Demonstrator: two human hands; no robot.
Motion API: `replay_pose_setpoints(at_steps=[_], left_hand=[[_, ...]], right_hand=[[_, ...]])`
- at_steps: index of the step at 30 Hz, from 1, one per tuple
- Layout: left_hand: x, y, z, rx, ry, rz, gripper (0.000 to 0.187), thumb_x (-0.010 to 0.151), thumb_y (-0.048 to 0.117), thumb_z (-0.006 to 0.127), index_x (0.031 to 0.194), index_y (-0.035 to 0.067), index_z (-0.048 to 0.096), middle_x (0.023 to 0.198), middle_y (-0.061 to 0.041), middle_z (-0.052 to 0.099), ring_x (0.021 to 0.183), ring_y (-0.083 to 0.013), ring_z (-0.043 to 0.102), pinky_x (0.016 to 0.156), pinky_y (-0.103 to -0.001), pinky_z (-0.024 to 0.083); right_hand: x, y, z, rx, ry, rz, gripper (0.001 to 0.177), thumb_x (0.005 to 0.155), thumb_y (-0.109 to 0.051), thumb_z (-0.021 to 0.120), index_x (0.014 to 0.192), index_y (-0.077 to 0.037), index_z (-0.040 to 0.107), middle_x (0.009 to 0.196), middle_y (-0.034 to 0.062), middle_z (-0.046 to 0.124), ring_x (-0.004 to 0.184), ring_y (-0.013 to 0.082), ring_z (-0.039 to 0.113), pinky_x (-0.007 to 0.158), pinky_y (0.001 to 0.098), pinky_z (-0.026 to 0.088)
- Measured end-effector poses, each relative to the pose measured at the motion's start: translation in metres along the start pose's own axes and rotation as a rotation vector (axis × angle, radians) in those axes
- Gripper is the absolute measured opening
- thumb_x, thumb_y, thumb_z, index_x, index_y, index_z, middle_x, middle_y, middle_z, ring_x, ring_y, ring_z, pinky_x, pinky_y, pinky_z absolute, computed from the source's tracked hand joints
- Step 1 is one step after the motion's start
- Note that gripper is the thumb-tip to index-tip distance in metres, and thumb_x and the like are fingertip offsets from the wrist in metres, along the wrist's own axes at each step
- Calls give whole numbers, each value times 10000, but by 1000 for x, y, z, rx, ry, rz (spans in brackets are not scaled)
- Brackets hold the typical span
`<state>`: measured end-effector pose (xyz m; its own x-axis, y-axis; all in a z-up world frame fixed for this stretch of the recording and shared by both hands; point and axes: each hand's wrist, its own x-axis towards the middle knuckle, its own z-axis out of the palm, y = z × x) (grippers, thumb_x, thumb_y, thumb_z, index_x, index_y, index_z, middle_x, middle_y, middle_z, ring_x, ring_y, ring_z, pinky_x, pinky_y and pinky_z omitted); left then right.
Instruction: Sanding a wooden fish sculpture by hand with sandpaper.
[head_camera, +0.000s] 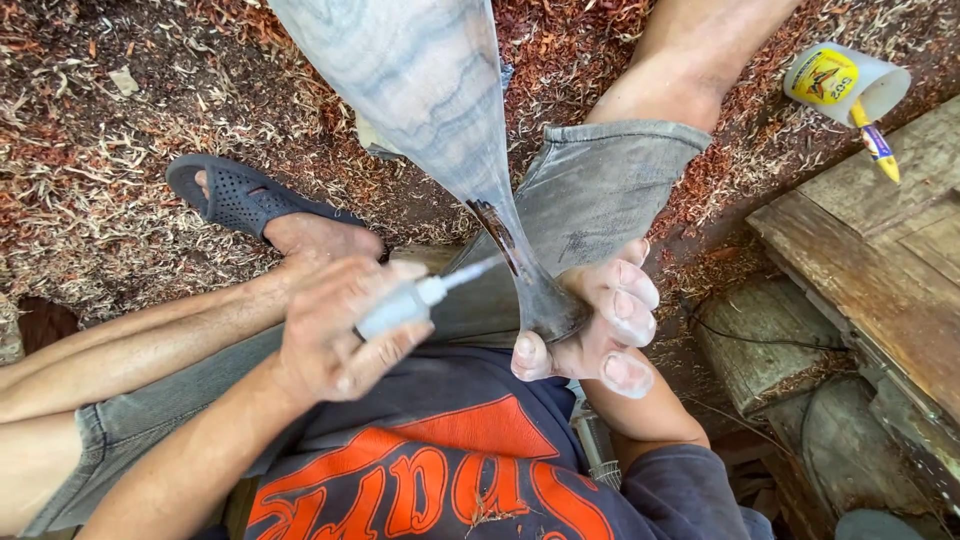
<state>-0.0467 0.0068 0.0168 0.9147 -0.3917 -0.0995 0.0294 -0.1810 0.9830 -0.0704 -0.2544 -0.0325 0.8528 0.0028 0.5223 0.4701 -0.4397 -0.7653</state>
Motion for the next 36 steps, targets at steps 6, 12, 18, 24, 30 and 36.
replay_pose_setpoints(at_steps=[6, 12, 18, 24, 30, 36], left_hand=[[-2, 10, -5, -58, -92, -96, 502, 775, 131, 834, 1203, -64, 659, 834, -94, 689, 683, -238, 628, 640, -374, 504], [-2, 7, -7, -15, -57, -49, 517, 784, 132, 823, 1220, -72, 636, 942, -167, 722, 736, -246, 642, 681, -374, 515], [-5, 2, -12, 2, -16, -98, 492, 828, 135, 813, 1245, -56, 637, 912, -130, 679, 783, -267, 639, 720, -391, 503], [-6, 4, -16, -15, -49, -29, 502, 764, 153, 830, 1194, -48, 667, 799, -104, 653, 656, -245, 601, 612, -391, 455], [-12, 1, -9, -88, -84, -53, 531, 767, 164, 835, 1213, -61, 655, 805, -128, 659, 684, -270, 612, 626, -398, 481], [-8, -1, -13, -20, -15, -34, 479, 830, 159, 812, 1222, -49, 634, 878, -124, 696, 708, -253, 646, 640, -393, 501]], right_hand=[[-4, 7, 18, 124, 129, -146, 789, 746, -200, 748, 1439, -215, 370, 1484, 102, 498, 1283, 313, 517, 1193, 591, 304], [-6, 4, 9, 164, 43, -219, 835, 772, -124, 807, 1463, -213, 347, 1544, 120, 418, 1364, 366, 431, 1218, 617, 184], [10, 4, 24, 203, 130, -257, 793, 663, -76, 740, 1378, -218, 426, 1466, 80, 504, 1291, 281, 554, 1144, 491, 354], [-38, 21, -2, 94, 86, -455, 871, 657, 102, 718, 1366, -267, 372, 1507, -27, 449, 1349, 221, 478, 1172, 413, 332], [-13, 15, 2, 162, 28, -506, 912, 661, 125, 750, 1399, -280, 398, 1562, 1, 424, 1399, 253, 432, 1212, 479, 244], [-16, 18, 12, 237, 113, -562, 911, 602, 38, 779, 1395, -254, 440, 1557, 70, 501, 1383, 303, 496, 1238, 524, 230]])
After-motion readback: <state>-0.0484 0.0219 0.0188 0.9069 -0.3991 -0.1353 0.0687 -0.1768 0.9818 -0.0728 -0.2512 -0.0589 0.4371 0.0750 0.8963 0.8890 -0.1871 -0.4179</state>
